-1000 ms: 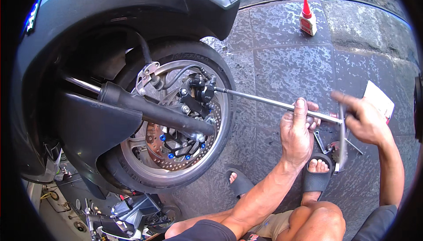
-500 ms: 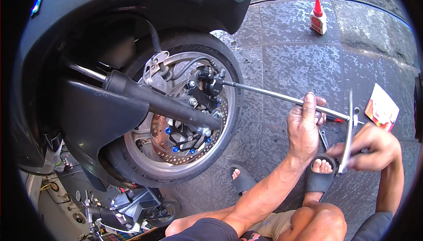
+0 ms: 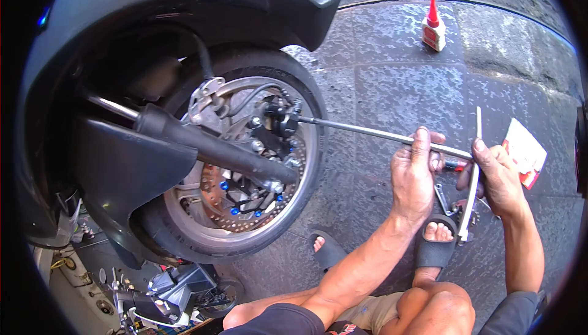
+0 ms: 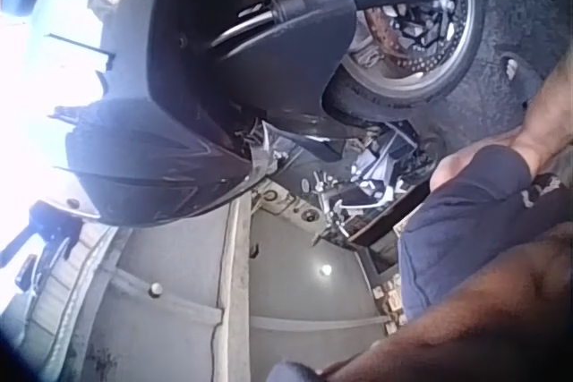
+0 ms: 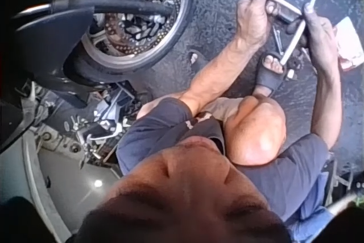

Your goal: The person is cleaning and servicing a motorcycle's front disc brake caliper.

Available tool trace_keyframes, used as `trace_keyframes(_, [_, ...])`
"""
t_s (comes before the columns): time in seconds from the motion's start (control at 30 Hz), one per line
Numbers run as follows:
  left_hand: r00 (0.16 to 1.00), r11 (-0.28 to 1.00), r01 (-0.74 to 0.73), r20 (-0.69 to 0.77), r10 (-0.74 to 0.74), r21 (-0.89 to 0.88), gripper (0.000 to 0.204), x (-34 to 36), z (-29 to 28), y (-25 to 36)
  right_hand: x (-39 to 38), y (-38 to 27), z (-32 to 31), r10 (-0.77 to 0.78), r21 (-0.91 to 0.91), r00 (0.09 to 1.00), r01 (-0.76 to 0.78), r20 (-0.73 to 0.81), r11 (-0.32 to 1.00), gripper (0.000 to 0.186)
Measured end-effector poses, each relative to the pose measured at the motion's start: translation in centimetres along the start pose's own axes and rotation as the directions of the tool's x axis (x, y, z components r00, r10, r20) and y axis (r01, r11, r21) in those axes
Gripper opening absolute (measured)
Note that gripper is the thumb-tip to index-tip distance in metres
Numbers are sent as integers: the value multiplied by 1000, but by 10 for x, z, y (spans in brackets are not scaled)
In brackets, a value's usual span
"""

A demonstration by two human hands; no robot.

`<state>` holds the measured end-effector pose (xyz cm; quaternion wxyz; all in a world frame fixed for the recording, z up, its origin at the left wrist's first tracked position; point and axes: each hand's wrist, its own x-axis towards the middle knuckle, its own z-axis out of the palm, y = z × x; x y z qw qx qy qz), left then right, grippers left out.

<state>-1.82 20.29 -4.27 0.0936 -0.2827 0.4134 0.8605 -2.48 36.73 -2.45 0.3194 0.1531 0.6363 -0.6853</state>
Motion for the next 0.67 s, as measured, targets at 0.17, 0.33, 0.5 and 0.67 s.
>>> trace_keyframes(0.17, [993,995,84,77,-89,56,38,8,-5,-4,5,8,-10,-12,-17,984,9,-176,1000,57])
trace_keyframes(0.33, [948,963,268,178,-264,-1,34,58,-19,-56,17,67,-44,7,87,895,35,-445,996,37])
trace_keyframes(0.5, [894,901,434,116,-432,10,37,103,-25,-96,-14,154,-36,-148,-239,742,-16,-653,971,24])
trace_keyframes(0.67, [811,814,535,133,-570,225,46,107,-38,-90,-42,183,-13,-290,-649,772,-200,-566,734,17])
